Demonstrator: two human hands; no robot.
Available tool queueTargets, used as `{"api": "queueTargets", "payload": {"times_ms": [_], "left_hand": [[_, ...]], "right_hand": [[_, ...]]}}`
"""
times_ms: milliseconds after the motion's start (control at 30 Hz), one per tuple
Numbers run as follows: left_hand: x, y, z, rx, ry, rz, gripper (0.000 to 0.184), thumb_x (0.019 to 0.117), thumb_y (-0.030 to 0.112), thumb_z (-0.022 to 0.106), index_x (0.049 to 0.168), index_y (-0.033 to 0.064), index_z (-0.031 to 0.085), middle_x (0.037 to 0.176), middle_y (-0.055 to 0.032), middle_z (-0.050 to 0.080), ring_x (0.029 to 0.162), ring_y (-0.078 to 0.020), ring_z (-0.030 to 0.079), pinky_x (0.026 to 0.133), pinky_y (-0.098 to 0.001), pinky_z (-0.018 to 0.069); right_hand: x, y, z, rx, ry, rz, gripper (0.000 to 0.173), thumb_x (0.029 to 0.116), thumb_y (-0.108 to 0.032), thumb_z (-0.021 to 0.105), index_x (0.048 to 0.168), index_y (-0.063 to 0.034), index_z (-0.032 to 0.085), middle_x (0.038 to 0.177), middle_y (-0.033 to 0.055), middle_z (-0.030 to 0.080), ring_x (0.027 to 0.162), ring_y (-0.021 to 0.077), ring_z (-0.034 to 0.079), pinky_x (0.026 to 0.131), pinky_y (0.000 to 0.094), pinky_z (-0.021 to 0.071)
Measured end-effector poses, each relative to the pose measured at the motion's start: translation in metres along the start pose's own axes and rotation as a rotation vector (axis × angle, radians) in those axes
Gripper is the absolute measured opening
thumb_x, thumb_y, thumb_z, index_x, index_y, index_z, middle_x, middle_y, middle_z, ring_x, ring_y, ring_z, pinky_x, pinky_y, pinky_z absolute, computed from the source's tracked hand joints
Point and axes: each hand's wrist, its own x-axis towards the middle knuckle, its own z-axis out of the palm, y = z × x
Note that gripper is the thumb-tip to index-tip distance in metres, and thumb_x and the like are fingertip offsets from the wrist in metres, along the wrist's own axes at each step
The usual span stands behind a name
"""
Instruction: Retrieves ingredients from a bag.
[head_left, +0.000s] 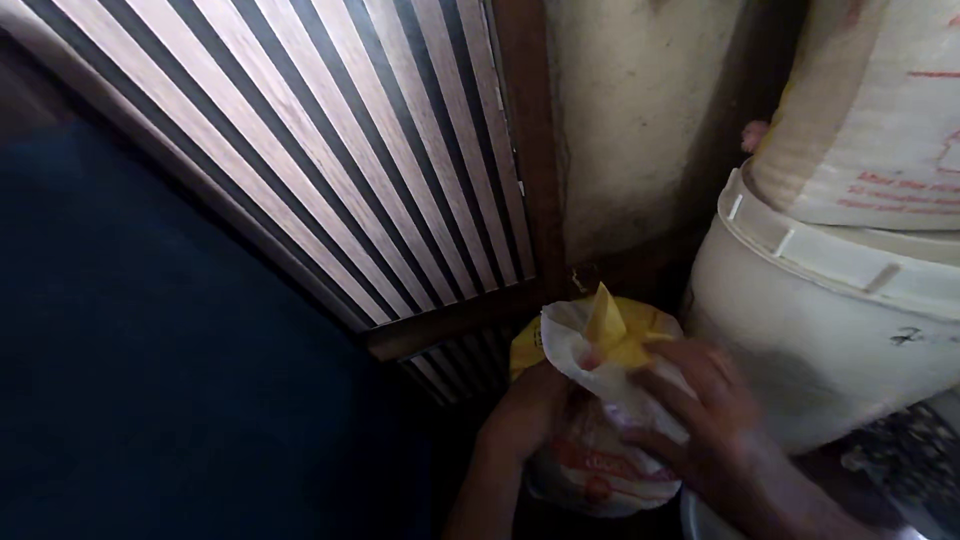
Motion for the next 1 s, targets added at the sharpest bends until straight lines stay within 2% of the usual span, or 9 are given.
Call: {"api": "queueTargets", "payload": {"times_ms": [67,100,200,300,500,700,800,867,1000], "left_hand": [[0.001,-0.004,0.001,-0.049,0.03,0.049,0.023,0.0961,0.015,0.067,0.113,0.0002,0.073,0.115,-0.0193,0.072,0.113,-0.0332,0.068,0.101,-0.0519,0.052],[0.0,-0.005,0.001,-0.063,0.031,0.06,0.023,0.0959,0.016,0.067,0.111,0.0004,0.074,0.114,-0.0184,0.072,0.113,-0.032,0.068,0.101,-0.051,0.052],[0.003,0.002,-0.007,-0.042,-0.072,0.007,0.024,0.0981,0.017,0.065,0.114,0.0013,0.073,0.118,-0.0178,0.071,0.117,-0.0309,0.065,0.105,-0.0498,0.0484],[0.005,0.001,-0.005,-0.01,-0.036,0.026,0.024,0.0954,0.014,0.069,0.116,0.0025,0.074,0.12,-0.0168,0.071,0.117,-0.0304,0.066,0.106,-0.0478,0.0493],[0.015,0.0,0.0,0.044,-0.059,-0.042,0.024,0.0963,0.01,0.065,0.119,0.0036,0.072,0.12,-0.0176,0.067,0.116,-0.0315,0.064,0.103,-0.0469,0.0505],[0.007,-0.011,-0.007,-0.055,-0.032,0.075,0.011,0.0904,0.005,0.069,0.098,0.0006,0.075,0.107,-0.0173,0.068,0.103,-0.0303,0.066,0.093,-0.0468,0.0542],[-0.001,-0.017,-0.016,-0.076,-0.032,0.095,0.01,0.0887,0.003,0.07,0.097,0.0011,0.075,0.107,-0.0161,0.068,0.104,-0.0292,0.066,0.093,-0.0458,0.0542],[-0.01,-0.024,-0.025,-0.088,-0.005,0.003,0.013,0.0935,0.006,0.067,0.103,0.0009,0.073,0.109,-0.015,0.07,0.105,-0.0271,0.067,0.095,-0.0457,0.0546],[-0.024,-0.044,-0.033,-0.402,0.323,-0.158,0.018,0.1,0.011,0.059,0.112,-0.0023,0.061,0.093,-0.0074,0.067,0.081,-0.0132,0.067,0.076,-0.0328,0.0589]], "right_hand": [[-0.018,-0.033,0.0,0.154,0.052,-0.059,0.022,0.0988,-0.035,0.068,0.105,-0.0143,0.072,0.097,0.0086,0.07,0.094,0.022,0.066,0.087,0.0329,0.0546],[-0.027,-0.048,0.003,0.291,-0.025,-0.07,0.019,0.1012,-0.026,0.065,0.103,-0.0093,0.073,0.092,0.0106,0.071,0.089,0.0226,0.068,0.083,0.0324,0.0562],[-0.042,-0.059,0.031,0.46,-0.308,0.07,0.022,0.1024,-0.014,0.06,0.113,-0.001,0.074,0.106,0.0169,0.074,0.099,0.0286,0.073,0.088,0.0422,0.0601],[-0.034,-0.027,0.064,0.243,-0.092,0.126,0.02,0.0983,-0.016,0.06,0.108,-0.0052,0.074,0.103,0.0126,0.076,0.083,0.0235,0.075,0.071,0.0392,0.0628],[0.002,0.015,0.061,0.072,-0.099,0.03,0.023,0.0961,-0.007,0.06,0.112,-0.0109,0.077,0.113,0.0093,0.074,0.097,0.0215,0.074,0.079,0.0368,0.0635],[-0.002,0.006,0.076,-0.072,-0.142,0.039,0.012,0.0918,-0.014,0.067,0.095,-0.0132,0.079,0.121,0.013,0.073,0.084,0.029,0.075,0.062,0.0446,0.0616],[-0.003,0.009,0.065,0.087,-0.196,0.052,0.01,0.0914,-0.015,0.068,0.086,-0.0118,0.076,0.125,0.0134,0.072,0.093,0.0294,0.076,0.068,0.048,0.0625],[-0.006,0.014,0.043,0.296,-0.323,0.047,0.013,0.0934,-0.018,0.069,0.088,-0.0094,0.076,0.128,0.0152,0.069,0.105,0.0285,0.072,0.083,0.0468,0.0619],[-0.025,0.018,0.001,0.552,-0.515,-0.096,0.015,0.0943,-0.019,0.07,0.09,-0.0065,0.077,0.111,0.0125,0.072,0.105,0.0266,0.068,0.092,0.041,0.0568]]}}
